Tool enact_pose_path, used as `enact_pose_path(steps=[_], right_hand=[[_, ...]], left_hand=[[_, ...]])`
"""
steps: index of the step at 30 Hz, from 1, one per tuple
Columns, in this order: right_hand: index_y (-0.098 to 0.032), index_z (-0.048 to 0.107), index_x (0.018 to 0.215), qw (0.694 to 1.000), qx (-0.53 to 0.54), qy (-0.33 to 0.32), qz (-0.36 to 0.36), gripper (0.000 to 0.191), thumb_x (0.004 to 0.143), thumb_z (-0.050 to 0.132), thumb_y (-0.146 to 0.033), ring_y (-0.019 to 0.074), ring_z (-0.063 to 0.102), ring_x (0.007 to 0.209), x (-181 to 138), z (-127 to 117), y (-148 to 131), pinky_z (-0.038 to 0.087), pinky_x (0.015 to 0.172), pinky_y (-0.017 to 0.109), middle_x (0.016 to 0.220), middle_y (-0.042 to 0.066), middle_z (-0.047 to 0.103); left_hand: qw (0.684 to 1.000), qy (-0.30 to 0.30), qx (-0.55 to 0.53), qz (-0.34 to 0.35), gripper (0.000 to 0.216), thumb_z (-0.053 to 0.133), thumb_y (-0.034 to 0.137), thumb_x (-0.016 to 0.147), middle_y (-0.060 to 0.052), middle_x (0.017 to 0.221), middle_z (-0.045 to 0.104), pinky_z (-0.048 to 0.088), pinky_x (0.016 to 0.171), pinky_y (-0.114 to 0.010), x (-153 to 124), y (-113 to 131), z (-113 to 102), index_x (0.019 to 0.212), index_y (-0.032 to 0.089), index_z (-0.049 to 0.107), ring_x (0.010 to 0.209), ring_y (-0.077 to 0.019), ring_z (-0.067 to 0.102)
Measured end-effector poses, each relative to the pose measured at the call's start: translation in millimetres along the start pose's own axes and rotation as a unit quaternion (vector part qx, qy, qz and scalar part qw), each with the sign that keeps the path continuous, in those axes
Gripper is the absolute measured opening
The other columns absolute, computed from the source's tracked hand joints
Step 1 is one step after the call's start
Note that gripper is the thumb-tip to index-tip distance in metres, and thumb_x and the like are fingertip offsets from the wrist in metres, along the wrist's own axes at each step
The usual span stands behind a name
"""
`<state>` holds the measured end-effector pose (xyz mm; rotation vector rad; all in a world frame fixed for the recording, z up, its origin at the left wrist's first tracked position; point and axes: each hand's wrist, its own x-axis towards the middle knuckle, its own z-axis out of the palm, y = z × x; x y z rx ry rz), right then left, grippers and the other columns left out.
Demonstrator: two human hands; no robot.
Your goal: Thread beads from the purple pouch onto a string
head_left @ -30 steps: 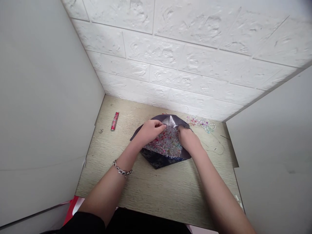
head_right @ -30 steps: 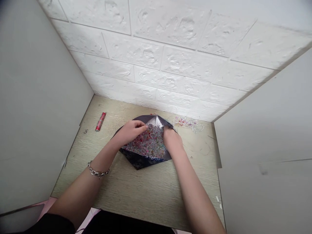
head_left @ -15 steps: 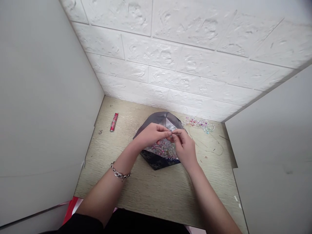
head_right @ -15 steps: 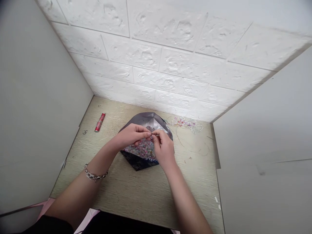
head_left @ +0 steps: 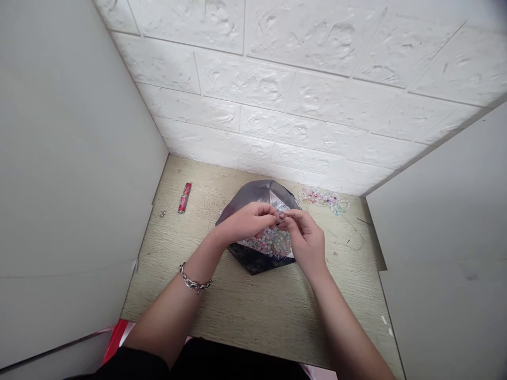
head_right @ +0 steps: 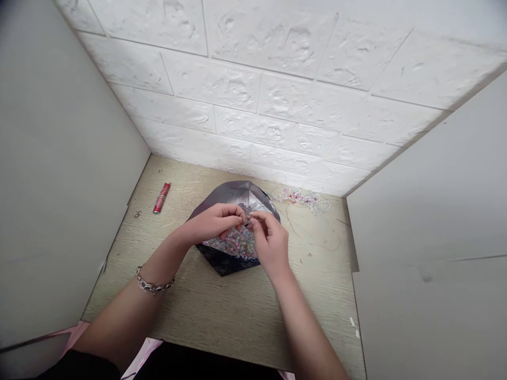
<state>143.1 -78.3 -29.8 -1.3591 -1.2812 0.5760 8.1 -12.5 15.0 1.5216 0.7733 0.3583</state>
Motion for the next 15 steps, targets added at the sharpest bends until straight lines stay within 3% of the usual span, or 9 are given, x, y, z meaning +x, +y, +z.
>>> enact_pose_path(steps=[5, 15], right_hand=[[-0.021, 0.054, 0.085, 0.999, 0.022, -0.005, 0.041, 0.014, 0.075, 0.048, -0.028, 0.0128, 0.059, 0.063, 0.5, 0.6, 2.5, 0.050, 0.063, 0.031, 0.076, 0.001, 0.059], [-0.019, 0.055, 0.083, 0.999, 0.014, -0.032, 0.039, 0.015, 0.074, 0.048, -0.029, 0.0121, 0.057, 0.061, -0.6, 3.6, -4.6, 0.048, 0.060, 0.028, 0.072, 0.001, 0.059]], left_hand=[[0.996, -0.018, -0.085, 0.006, 0.011, 0.032, 0.016, 0.067, 0.005, 0.051, 0.024, 0.017, 0.037, -0.018, 1.6, -1.3, -0.9, 0.056, 0.016, 0.033, 0.039, -0.0031, 0.021], [0.996, -0.066, -0.065, 0.004, 0.012, 0.033, 0.017, 0.062, 0.004, 0.053, 0.021, 0.011, 0.041, -0.022, 4.5, -7.3, -1.3, 0.052, 0.016, 0.026, 0.043, -0.0050, 0.018]])
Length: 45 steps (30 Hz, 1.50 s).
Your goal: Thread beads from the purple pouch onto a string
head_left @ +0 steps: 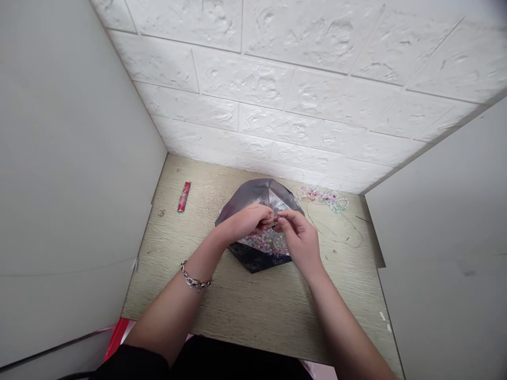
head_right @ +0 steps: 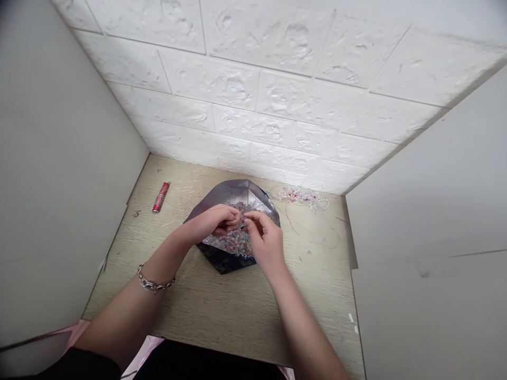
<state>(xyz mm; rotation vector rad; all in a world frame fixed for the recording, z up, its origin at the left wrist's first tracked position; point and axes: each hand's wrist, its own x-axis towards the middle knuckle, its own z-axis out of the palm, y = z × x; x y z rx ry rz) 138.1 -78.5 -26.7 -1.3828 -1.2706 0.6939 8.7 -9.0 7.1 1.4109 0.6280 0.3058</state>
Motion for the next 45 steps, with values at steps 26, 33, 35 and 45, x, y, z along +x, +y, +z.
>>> enact_pose_path(steps=[26, 33, 35, 45], right_hand=[[-0.020, 0.055, 0.085, 0.999, -0.049, -0.021, -0.007, 0.016, 0.077, 0.042, -0.026, 0.0114, 0.056, 0.061, -2.4, 0.6, 0.5, 0.046, 0.060, 0.026, 0.072, 0.001, 0.059], [-0.020, 0.055, 0.085, 0.998, -0.061, -0.018, -0.011, 0.017, 0.077, 0.042, -0.027, 0.0116, 0.056, 0.061, -2.6, 1.1, 0.8, 0.046, 0.060, 0.026, 0.073, 0.001, 0.059], [-0.020, 0.056, 0.084, 0.998, -0.058, -0.019, -0.008, 0.017, 0.077, 0.042, -0.027, 0.0118, 0.056, 0.062, -2.7, 1.1, 0.4, 0.046, 0.061, 0.027, 0.074, 0.001, 0.059], [-0.019, 0.050, 0.083, 0.994, -0.076, -0.076, -0.003, 0.016, 0.078, 0.039, -0.028, 0.0101, 0.051, 0.053, -1.7, 1.2, 0.6, 0.042, 0.053, 0.023, 0.060, -0.002, 0.054]], left_hand=[[0.999, -0.023, 0.022, -0.013, 0.012, 0.034, 0.018, 0.059, 0.004, 0.050, 0.021, 0.011, 0.041, -0.023, 0.2, -2.2, -1.0, 0.051, 0.017, 0.025, 0.043, -0.0057, 0.016], [1.000, -0.019, 0.016, -0.018, 0.011, 0.034, 0.017, 0.058, 0.004, 0.049, 0.021, 0.010, 0.041, -0.023, -0.8, -0.4, -0.1, 0.050, 0.017, 0.026, 0.042, -0.0054, 0.016], [1.000, -0.020, 0.014, -0.017, 0.011, 0.034, 0.017, 0.058, 0.004, 0.049, 0.021, 0.010, 0.041, -0.023, -1.4, 0.3, 0.3, 0.050, 0.017, 0.026, 0.042, -0.0052, 0.016], [0.999, -0.027, 0.018, -0.020, 0.011, 0.033, 0.017, 0.061, 0.003, 0.046, 0.030, 0.015, 0.040, -0.022, -0.7, 1.5, 0.7, 0.050, 0.016, 0.029, 0.039, -0.0044, 0.021]])
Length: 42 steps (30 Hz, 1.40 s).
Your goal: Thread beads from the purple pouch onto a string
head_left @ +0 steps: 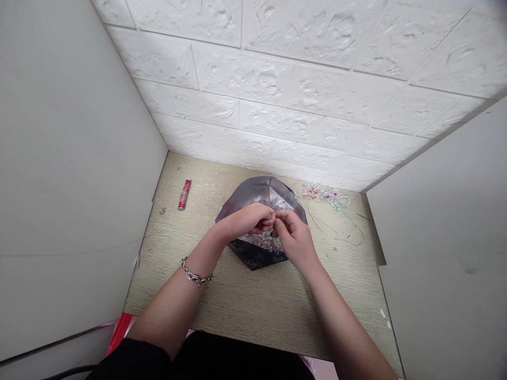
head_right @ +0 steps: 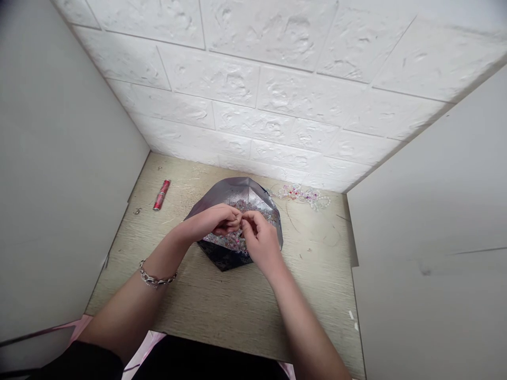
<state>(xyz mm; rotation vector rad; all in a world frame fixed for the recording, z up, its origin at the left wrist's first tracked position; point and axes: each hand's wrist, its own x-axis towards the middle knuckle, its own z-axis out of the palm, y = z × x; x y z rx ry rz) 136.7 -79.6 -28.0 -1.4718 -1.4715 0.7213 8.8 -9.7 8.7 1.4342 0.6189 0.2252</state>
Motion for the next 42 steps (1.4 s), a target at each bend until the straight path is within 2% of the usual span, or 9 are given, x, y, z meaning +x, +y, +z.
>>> enact_pose_path(steps=[8, 16, 21, 26, 29, 33, 37, 40, 42], right_hand=[[-0.020, 0.045, 0.082, 0.998, -0.034, -0.051, -0.021, 0.014, 0.081, 0.033, -0.028, 0.0104, 0.049, 0.055, 0.0, 0.0, 0.0, 0.039, 0.055, 0.023, 0.063, -0.002, 0.054], [-0.021, 0.045, 0.078, 0.998, -0.040, -0.040, -0.014, 0.014, 0.081, 0.035, -0.029, 0.0112, 0.048, 0.055, -0.8, 0.0, -0.1, 0.038, 0.055, 0.024, 0.061, -0.002, 0.052], [-0.021, 0.045, 0.079, 0.999, 0.022, -0.023, -0.008, 0.019, 0.083, 0.032, -0.033, 0.0108, 0.048, 0.053, 0.2, 0.0, 2.7, 0.038, 0.054, 0.024, 0.059, -0.003, 0.052], [-0.020, 0.047, 0.075, 0.992, 0.119, 0.042, 0.024, 0.019, 0.080, 0.039, -0.037, 0.0099, 0.048, 0.053, 1.6, 0.4, 5.2, 0.038, 0.053, 0.024, 0.060, -0.002, 0.051], [-0.019, 0.045, 0.067, 0.960, 0.264, 0.063, 0.067, 0.023, 0.077, 0.042, -0.039, 0.0081, 0.045, 0.047, 3.3, 0.1, 2.7, 0.037, 0.047, 0.022, 0.056, -0.004, 0.048], [-0.018, 0.045, 0.065, 0.863, 0.466, 0.061, 0.184, 0.018, 0.075, 0.046, -0.033, 0.0061, 0.043, 0.045, 6.3, -4.4, -2.3, 0.034, 0.042, 0.017, 0.052, -0.004, 0.046], [-0.016, 0.048, 0.071, 0.785, 0.562, 0.029, 0.258, 0.009, 0.069, 0.047, -0.025, 0.0058, 0.046, 0.049, 8.0, -9.0, -3.1, 0.039, 0.047, 0.017, 0.057, -0.002, 0.050], [-0.017, 0.046, 0.065, 0.766, 0.586, -0.006, 0.265, 0.012, 0.070, 0.046, -0.028, 0.0040, 0.038, 0.040, 7.4, -6.8, -1.8, 0.033, 0.040, 0.016, 0.050, -0.005, 0.042], [-0.017, 0.043, 0.059, 0.784, 0.567, -0.003, 0.253, 0.017, 0.070, 0.049, -0.029, 0.0024, 0.029, 0.034, 6.5, -3.1, -1.1, 0.026, 0.035, 0.016, 0.045, -0.008, 0.035]], left_hand=[[1.000, 0.001, -0.005, -0.014, 0.015, 0.031, 0.021, 0.070, 0.001, 0.048, 0.047, 0.017, 0.036, -0.020, 0.7, 1.0, 0.5, 0.057, 0.016, 0.036, 0.035, -0.0033, 0.029], [0.999, 0.050, 0.013, -0.014, 0.018, 0.028, 0.033, 0.080, 0.003, 0.047, 0.048, 0.020, 0.034, -0.017, 0.5, 0.9, 2.7, 0.070, 0.018, 0.034, 0.032, -0.0032, 0.032], [0.999, 0.051, 0.018, 0.005, 0.021, 0.029, 0.036, 0.081, 0.003, 0.050, 0.047, 0.020, 0.033, -0.017, 2.9, -2.1, 3.0, 0.071, 0.018, 0.034, 0.031, -0.0023, 0.033], [0.997, 0.079, 0.015, 0.013, 0.016, 0.037, 0.030, 0.079, 0.004, 0.054, 0.045, 0.022, 0.034, -0.016, 4.7, -0.4, 2.8, 0.072, 0.016, 0.041, 0.033, -0.0005, 0.031], [0.995, 0.096, 0.014, 0.019, 0.018, 0.042, 0.031, 0.076, 0.004, 0.055, 0.043, 0.021, 0.034, -0.016, 5.2, 0.1, 2.2, 0.070, 0.014, 0.044, 0.035, 0.0001, 0.031], [0.994, 0.104, 0.017, 0.025, 0.023, 0.045, 0.034, 0.074, 0.004, 0.055, 0.043, 0.022, 0.035, -0.015, 5.7, -1.3, 0.8, 0.069, 0.013, 0.048, 0.037, 0.0000, 0.031], [0.994, 0.108, 0.016, 0.021, 0.024, 0.047, 0.036, 0.073, 0.004, 0.054, 0.043, 0.022, 0.035, -0.016, 5.4, -1.8, 0.5, 0.069, 0.013, 0.050, 0.037, -0.0002, 0.031], [0.995, 0.100, 0.019, 0.016, 0.026, 0.048, 0.037, 0.071, 0.004, 0.051, 0.043, 0.022, 0.036, -0.017, 4.7, -0.7, 1.0, 0.061, 0.013, 0.048, 0.036, -0.0006, 0.031], [0.995, 0.093, 0.025, 0.009, 0.027, 0.048, 0.038, 0.071, 0.004, 0.050, 0.043, 0.022, 0.036, -0.017, 4.4, -0.2, 1.2, 0.060, 0.013, 0.049, 0.036, -0.0010, 0.031]])
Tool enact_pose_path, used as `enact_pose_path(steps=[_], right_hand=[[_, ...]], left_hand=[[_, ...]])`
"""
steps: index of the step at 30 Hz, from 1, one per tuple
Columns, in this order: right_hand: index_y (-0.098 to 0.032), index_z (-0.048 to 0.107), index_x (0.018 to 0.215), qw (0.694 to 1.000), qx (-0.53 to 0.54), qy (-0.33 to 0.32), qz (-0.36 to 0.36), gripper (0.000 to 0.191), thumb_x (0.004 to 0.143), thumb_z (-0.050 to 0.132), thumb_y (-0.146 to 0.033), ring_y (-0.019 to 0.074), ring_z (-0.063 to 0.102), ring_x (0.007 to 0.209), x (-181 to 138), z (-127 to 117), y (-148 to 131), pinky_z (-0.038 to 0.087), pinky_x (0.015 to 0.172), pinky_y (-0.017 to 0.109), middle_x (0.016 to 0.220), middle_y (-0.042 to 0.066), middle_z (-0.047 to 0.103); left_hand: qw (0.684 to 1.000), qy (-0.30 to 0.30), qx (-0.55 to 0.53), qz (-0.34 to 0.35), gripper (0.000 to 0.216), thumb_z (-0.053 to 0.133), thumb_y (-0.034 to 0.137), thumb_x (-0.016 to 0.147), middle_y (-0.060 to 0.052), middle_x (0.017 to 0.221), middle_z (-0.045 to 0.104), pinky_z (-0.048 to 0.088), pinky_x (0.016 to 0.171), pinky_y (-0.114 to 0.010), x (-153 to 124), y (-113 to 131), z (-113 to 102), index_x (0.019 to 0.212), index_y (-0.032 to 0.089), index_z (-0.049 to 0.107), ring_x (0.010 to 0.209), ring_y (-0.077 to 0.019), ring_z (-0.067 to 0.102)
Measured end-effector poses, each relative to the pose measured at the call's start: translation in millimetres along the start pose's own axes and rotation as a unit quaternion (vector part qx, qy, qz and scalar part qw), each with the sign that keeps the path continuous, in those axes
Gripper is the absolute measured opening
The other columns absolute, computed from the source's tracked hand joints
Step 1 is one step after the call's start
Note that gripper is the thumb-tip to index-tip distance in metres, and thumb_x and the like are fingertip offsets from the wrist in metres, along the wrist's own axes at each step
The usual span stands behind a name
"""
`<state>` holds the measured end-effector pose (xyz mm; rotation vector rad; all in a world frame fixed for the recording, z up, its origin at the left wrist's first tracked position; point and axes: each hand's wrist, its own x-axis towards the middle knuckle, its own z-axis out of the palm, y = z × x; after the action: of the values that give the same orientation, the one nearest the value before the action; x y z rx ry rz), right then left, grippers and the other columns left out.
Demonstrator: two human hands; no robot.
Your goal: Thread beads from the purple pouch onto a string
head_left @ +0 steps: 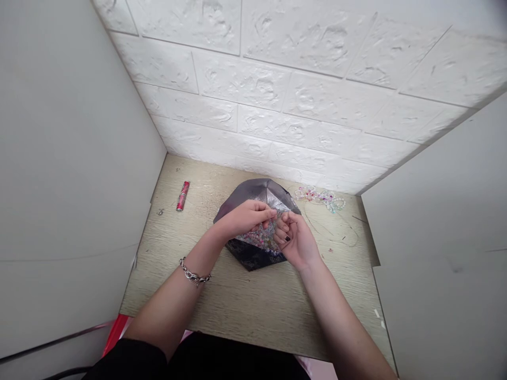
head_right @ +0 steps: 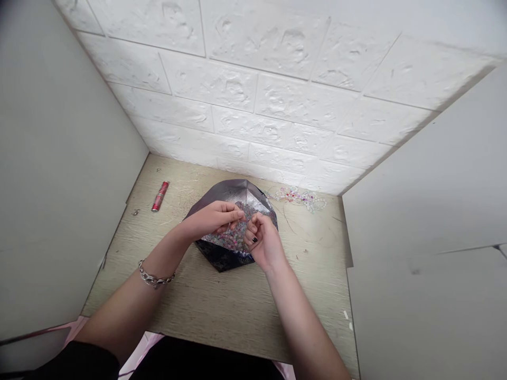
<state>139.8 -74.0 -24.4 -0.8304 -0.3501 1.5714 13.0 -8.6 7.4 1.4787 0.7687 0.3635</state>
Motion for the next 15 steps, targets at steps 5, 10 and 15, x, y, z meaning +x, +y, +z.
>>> enact_pose_path(steps=[5, 10, 15], right_hand=[[-0.015, 0.049, 0.063, 0.993, -0.085, 0.026, -0.076, 0.015, 0.065, 0.060, -0.026, 0.0008, 0.025, 0.033, 0.6, 1.4, 5.4, 0.018, 0.034, 0.016, 0.043, -0.009, 0.034], [-0.015, 0.058, 0.075, 0.989, -0.128, 0.029, -0.073, 0.018, 0.062, 0.064, -0.025, -0.0005, 0.024, 0.033, 0.4, 0.7, 5.9, 0.016, 0.034, 0.017, 0.052, -0.005, 0.050], [-0.016, 0.062, 0.075, 0.979, -0.181, 0.039, -0.087, 0.020, 0.059, 0.066, -0.027, -0.0003, 0.024, 0.033, 1.3, 0.2, 10.4, 0.015, 0.034, 0.018, 0.054, -0.003, 0.055]], left_hand=[[1.000, 0.000, 0.014, -0.020, 0.031, 0.045, 0.043, 0.072, 0.003, 0.050, 0.045, 0.021, 0.035, -0.018, 0.2, -1.0, -0.6, 0.069, 0.013, 0.054, 0.035, -0.0017, 0.030], [0.999, 0.004, 0.033, -0.037, 0.038, 0.042, 0.048, 0.072, 0.002, 0.049, 0.045, 0.019, 0.035, -0.019, 0.3, -1.8, -1.0, 0.064, 0.013, 0.054, 0.034, -0.0018, 0.028], [0.997, 0.012, 0.068, -0.030, 0.043, 0.042, 0.050, 0.071, 0.001, 0.045, 0.045, 0.021, 0.036, -0.019, 0.8, -3.9, -1.8, 0.050, 0.013, 0.048, 0.035, -0.0030, 0.030]])
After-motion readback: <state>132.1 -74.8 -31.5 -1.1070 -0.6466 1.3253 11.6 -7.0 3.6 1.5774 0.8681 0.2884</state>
